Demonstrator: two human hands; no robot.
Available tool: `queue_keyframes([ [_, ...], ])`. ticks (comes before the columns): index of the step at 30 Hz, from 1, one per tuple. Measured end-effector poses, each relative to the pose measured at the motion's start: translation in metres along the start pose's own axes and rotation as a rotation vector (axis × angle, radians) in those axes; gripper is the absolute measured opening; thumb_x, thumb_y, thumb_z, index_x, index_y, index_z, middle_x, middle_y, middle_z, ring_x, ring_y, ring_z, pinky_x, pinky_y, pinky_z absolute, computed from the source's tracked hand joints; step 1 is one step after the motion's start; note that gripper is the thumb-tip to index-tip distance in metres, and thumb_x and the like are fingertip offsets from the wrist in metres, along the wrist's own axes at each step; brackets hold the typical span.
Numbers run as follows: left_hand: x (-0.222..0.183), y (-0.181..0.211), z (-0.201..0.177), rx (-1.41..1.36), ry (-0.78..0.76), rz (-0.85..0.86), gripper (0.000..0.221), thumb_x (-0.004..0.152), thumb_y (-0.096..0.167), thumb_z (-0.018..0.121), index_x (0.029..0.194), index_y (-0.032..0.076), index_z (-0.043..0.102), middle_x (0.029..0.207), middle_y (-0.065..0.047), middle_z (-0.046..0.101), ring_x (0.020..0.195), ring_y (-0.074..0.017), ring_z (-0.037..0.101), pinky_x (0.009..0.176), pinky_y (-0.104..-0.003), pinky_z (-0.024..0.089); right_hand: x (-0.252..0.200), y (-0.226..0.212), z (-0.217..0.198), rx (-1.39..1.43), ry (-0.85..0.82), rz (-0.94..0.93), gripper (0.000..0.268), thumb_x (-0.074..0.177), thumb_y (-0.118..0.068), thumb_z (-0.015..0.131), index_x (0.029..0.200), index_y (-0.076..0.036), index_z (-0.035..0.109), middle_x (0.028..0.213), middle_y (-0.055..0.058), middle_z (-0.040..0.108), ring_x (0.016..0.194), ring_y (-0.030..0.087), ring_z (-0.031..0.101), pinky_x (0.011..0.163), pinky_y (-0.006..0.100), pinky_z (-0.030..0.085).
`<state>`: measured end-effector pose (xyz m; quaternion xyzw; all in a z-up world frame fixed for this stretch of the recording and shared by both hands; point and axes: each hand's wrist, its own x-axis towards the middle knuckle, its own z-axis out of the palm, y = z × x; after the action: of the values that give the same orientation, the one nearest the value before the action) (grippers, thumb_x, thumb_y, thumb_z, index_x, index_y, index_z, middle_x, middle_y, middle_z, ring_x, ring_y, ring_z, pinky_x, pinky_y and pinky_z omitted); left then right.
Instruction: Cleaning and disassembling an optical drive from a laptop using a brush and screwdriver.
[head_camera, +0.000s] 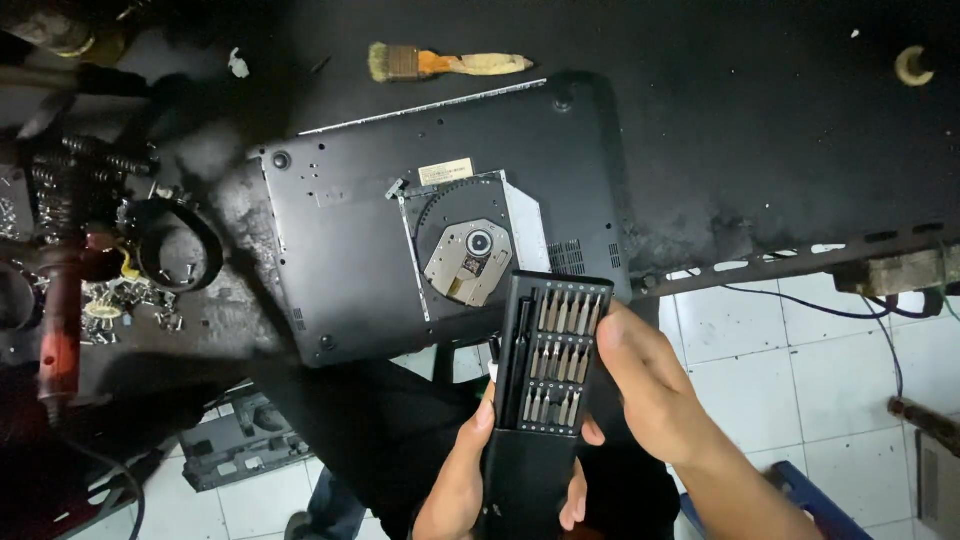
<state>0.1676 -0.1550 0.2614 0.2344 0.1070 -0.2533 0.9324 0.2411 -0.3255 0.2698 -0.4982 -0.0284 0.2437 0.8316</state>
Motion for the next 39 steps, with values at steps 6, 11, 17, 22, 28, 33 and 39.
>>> queue_keyframes([
  [6, 0.001, 0.0, -0.005, -0.035, 0.021, -0.067, 0.071, 0.107, 0.043, 0.021, 0.166, 0.007, 0.01, 0.123, -0.038, 0.058, 0.068, -0.0311, 0.065, 0.055, -0.036, 0.055, 0.004, -0.006, 0.01, -0.062, 0.114, -0.027, 0.032, 0.11, -0.019, 0.04, 0.12, 0.004, 0.059, 0.079, 0.006, 0.062, 0.049, 0.009, 0.046, 0.035, 0.022, 0.041],
  [11, 0.0, 0.001, -0.004, 0.003, 0.019, -0.056, 0.071, 0.106, 0.042, 0.022, 0.166, 0.006, 0.01, 0.128, -0.038, 0.057, 0.072, -0.0299, 0.067, 0.058, -0.034, 0.056, 0.011, -0.014, 0.019, -0.007, 0.149, -0.094, 0.028, 0.112, -0.019, 0.039, 0.118, 0.001, 0.057, 0.081, 0.006, 0.064, 0.047, 0.007, 0.044, 0.033, 0.022, 0.039],
  [17, 0.0, 0.003, -0.004, -0.034, 0.017, -0.083, 0.071, 0.107, 0.043, 0.02, 0.166, 0.004, 0.011, 0.128, -0.037, 0.057, 0.072, -0.0293, 0.067, 0.059, -0.033, 0.057, 0.014, -0.01, 0.015, -0.208, 0.211, -0.122, 0.038, 0.112, -0.021, 0.038, 0.133, 0.003, 0.058, 0.117, 0.011, 0.067, 0.09, 0.011, 0.055, 0.074, 0.024, 0.045],
  [22, 0.001, 0.006, -0.001, -0.013, 0.009, -0.054, 0.072, 0.108, 0.041, 0.021, 0.167, 0.003, 0.009, 0.124, -0.035, 0.058, 0.072, -0.0287, 0.067, 0.057, -0.032, 0.056, 0.018, -0.013, 0.022, 0.036, 0.121, -0.149, 0.035, 0.114, -0.017, 0.038, 0.139, 0.003, 0.053, 0.098, 0.011, 0.067, 0.053, 0.009, 0.05, 0.034, 0.022, 0.046],
  [28, 0.0, 0.005, -0.009, -0.027, -0.027, -0.052, 0.066, 0.11, 0.041, 0.015, 0.166, 0.009, 0.007, 0.14, -0.034, 0.053, 0.075, -0.0326, 0.066, 0.059, -0.035, 0.057, 0.02, -0.011, 0.025, -0.049, 0.176, -0.095, 0.031, 0.113, -0.02, 0.041, 0.127, 0.001, 0.059, 0.088, 0.003, 0.065, 0.056, 0.003, 0.045, 0.041, 0.018, 0.039],
  [33, -0.001, 0.005, -0.011, 0.037, 0.016, -0.067, 0.069, 0.109, 0.039, 0.024, 0.172, 0.016, 0.008, 0.135, -0.025, 0.058, 0.074, -0.0263, 0.064, 0.07, -0.041, 0.056, 0.024, -0.012, 0.028, -0.02, 0.153, -0.088, 0.028, 0.112, -0.02, 0.041, 0.119, 0.0, 0.06, 0.08, 0.004, 0.064, 0.047, 0.005, 0.045, 0.034, 0.021, 0.039],
  [39, -0.002, 0.005, -0.018, 0.199, 0.059, 0.021, 0.064, 0.109, 0.036, 0.026, 0.166, 0.012, 0.009, 0.164, -0.014, 0.033, 0.115, -0.0258, 0.057, 0.1, -0.041, 0.049, 0.027, -0.006, 0.025, -0.212, 0.224, -0.089, 0.04, 0.111, -0.021, 0.037, 0.137, 0.003, 0.057, 0.13, 0.013, 0.067, 0.108, 0.015, 0.058, 0.097, 0.029, 0.044],
])
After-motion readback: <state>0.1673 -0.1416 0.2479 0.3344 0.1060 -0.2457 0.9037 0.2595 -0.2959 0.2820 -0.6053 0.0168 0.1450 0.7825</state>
